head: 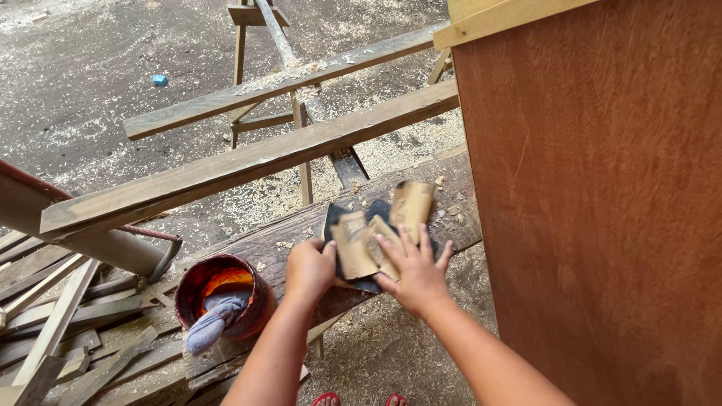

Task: The person sands a wooden cabinet resting on sawhorses, rubbing sandpaper by hand along the top edges, frame rails and decorative trim, repositioning the cabinet and switching sandpaper pieces to sand different surfaces.

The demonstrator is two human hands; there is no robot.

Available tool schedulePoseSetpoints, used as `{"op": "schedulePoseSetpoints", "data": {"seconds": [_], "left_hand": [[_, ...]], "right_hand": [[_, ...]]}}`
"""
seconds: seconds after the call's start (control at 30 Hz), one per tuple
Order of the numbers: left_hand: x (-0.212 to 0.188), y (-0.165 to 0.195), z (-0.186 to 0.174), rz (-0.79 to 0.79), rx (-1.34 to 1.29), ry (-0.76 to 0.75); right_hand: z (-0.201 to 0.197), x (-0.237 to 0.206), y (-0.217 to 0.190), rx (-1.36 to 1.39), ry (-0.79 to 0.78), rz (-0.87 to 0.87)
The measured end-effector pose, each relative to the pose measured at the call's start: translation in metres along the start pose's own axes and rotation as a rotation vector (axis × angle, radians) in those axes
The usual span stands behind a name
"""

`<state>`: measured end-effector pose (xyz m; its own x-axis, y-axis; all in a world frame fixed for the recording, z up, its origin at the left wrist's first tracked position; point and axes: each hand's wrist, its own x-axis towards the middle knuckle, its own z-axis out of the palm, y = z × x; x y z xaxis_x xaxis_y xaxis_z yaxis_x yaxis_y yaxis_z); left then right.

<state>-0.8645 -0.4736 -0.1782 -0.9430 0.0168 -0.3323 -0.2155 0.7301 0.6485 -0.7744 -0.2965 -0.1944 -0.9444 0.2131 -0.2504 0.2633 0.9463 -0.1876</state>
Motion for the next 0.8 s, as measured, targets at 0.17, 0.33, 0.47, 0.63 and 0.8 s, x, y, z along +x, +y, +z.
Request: {"op": "schedulePoseSetpoints", "data": {"seconds": [0.17, 0.33, 0.47, 0.63, 0.8], "left_hand": [[-0.015, -0.002, -0.015, 0.330, -0.096, 0.170], [-0.042, 0.023, -0.068, 0.360, -0.006, 0.259], [-0.061, 0.042, -0.105, 0.622, -0.127, 0.489], [-0.057, 0.040, -0.114, 0.593, -0.688, 0.114], [-0.039, 0.028, -0.088, 0.421, -1.076, -0.340]], "right_hand": [[0.010, -0.003, 0.018, -0.011, 0.039, 0.028], [0.012, -0.001, 0.026, -0.024, -0.034, 0.025], [0.005, 0.000, 0.030, 0.097, 0.030, -0.036], [-0.042, 0.012, 0.032, 0.667, 0.441, -0.233], [-0.122, 0.006, 0.059, 1.003, 0.298, -0.634]]}}
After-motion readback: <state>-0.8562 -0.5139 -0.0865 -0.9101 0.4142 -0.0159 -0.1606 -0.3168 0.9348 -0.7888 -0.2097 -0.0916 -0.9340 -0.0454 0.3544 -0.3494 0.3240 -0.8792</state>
